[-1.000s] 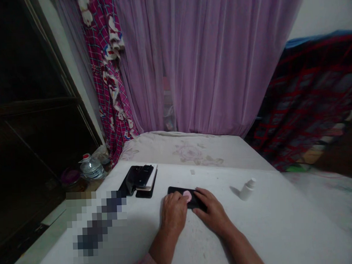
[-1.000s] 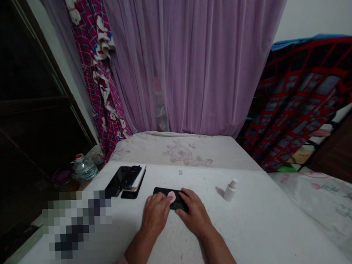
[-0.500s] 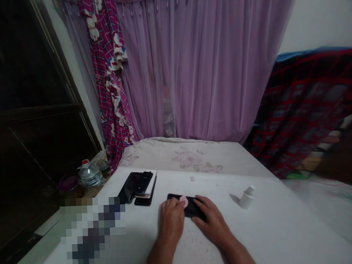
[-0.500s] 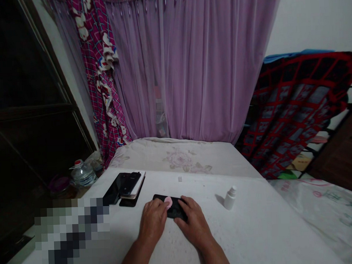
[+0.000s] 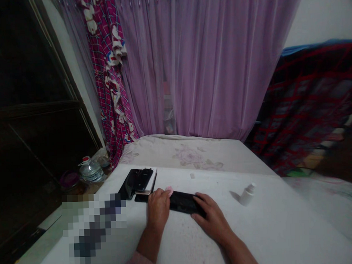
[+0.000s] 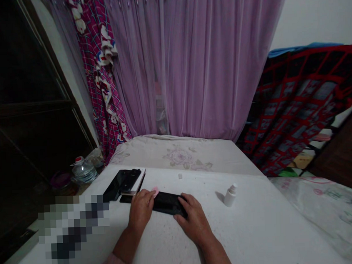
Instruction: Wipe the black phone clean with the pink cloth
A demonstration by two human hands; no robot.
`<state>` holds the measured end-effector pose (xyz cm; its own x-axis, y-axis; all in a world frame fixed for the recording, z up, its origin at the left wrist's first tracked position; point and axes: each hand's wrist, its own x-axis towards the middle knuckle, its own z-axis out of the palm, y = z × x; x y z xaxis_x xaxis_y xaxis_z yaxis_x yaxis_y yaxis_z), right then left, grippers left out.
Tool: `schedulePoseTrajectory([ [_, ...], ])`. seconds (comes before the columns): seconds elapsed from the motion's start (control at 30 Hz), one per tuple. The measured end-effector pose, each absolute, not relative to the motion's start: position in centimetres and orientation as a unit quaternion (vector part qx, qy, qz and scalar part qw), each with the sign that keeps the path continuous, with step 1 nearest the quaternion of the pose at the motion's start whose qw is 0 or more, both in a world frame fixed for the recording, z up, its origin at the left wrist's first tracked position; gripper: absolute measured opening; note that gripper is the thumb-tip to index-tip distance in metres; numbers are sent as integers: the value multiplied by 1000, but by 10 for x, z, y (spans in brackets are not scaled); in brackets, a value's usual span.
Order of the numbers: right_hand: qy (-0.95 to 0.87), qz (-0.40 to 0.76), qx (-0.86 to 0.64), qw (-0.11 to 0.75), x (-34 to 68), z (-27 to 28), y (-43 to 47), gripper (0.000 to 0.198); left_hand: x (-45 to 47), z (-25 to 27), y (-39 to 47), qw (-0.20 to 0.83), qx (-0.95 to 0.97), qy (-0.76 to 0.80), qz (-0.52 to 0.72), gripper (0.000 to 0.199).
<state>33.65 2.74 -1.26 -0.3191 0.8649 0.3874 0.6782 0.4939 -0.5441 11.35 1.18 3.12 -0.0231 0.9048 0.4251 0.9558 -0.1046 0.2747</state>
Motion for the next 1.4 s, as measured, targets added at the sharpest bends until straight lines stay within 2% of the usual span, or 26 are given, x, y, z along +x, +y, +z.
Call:
schedulePoseTrajectory([
  [0.4,-805,144,-470,333,334,-6,26,50,171,34,-4,12,-773,-590,-231,24],
  [0.83,-803,135,-475,334,335,-11,26,50,116,29,14,52,-703,-658,-264,27],
  [1.17,-803,139,-476,331,334,-5,25,51,166,33,-4,10,-767,-597,-234,24],
  [1.4,-806,136,-473,329,334,-6,25,52,163,35,-1,1,-770,-590,-242,25],
])
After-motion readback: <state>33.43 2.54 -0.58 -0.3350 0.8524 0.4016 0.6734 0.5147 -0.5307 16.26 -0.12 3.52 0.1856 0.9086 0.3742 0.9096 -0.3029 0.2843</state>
